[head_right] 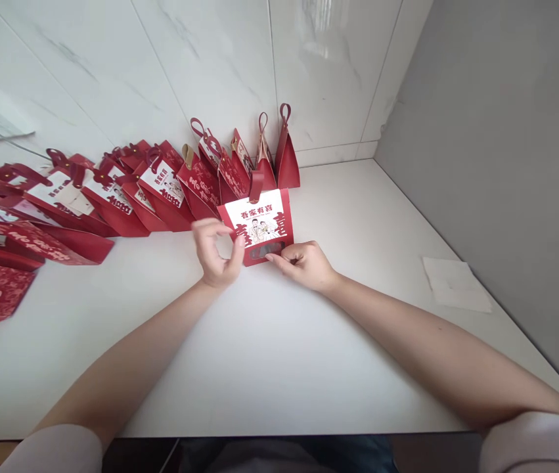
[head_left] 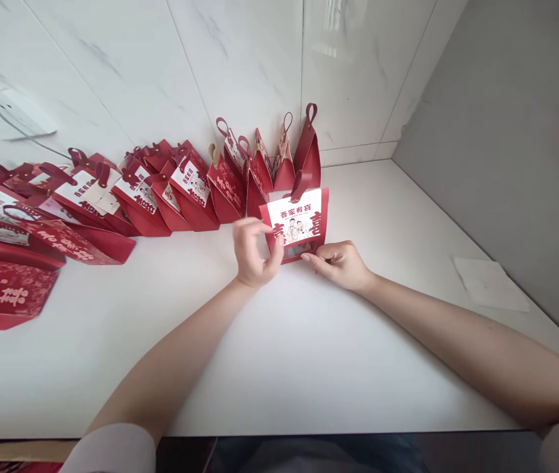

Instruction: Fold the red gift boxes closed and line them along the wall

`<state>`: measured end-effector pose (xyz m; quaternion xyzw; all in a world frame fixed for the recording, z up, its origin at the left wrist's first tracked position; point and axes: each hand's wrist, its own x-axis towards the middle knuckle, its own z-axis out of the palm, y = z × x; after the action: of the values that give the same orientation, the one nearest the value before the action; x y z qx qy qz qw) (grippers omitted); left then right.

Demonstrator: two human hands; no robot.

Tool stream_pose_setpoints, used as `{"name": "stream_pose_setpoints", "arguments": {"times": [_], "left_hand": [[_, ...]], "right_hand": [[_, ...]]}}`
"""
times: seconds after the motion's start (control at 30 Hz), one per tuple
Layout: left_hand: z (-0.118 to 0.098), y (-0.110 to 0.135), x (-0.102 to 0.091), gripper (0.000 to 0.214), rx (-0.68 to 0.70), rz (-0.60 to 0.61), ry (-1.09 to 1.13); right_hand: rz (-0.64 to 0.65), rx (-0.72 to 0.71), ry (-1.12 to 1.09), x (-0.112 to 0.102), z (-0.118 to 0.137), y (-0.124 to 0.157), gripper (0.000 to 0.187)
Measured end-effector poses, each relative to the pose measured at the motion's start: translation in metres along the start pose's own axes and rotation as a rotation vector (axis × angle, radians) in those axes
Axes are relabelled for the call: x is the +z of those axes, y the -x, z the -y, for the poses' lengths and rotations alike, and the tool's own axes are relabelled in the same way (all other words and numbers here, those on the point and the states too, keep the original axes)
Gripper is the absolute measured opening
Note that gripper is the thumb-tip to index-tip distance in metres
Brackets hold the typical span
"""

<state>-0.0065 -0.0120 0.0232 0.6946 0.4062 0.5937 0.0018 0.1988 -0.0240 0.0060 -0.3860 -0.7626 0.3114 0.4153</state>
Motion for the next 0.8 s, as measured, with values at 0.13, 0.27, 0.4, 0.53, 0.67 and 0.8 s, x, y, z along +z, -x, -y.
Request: {"name": "stream_pose_setpoints", "arguments": {"times": [0.13,0.27,0.4,0.53,0.67,0.8], "left_hand": [[-0.016,0.012,0.006,0.014,0.088,0.282,0.051],[-0.026,0.017,0.010,0.019,-0.141,0.437,0.215],[-0.027,0.015,0.011,0.023,-0.391,0.636,0.484],[-0.024,0.013,0.010,0.025,-0.551,0.690,0.620],[-0.021,0.012,0.010,0.025,-0.619,0.745,0.682],[-0.021,0.012,0.010,0.024,-0.591,0.746,0.712]], "right_hand": [[-0.091,-0.025,0.045,-0.003,-0.001,-0.001,0.058],[-0.080,-0.067,-0.002,-0.003,-0.004,-0.001,0.059],[-0.039,-0.106,-0.045,-0.002,-0.006,-0.002,0.057],[0.023,-0.048,-0.091,-0.002,-0.006,-0.003,0.053],[0.089,0.053,-0.205,-0.003,-0.007,-0.005,0.050],[0.104,0.075,-0.239,-0.004,-0.007,-0.006,0.049]]}}
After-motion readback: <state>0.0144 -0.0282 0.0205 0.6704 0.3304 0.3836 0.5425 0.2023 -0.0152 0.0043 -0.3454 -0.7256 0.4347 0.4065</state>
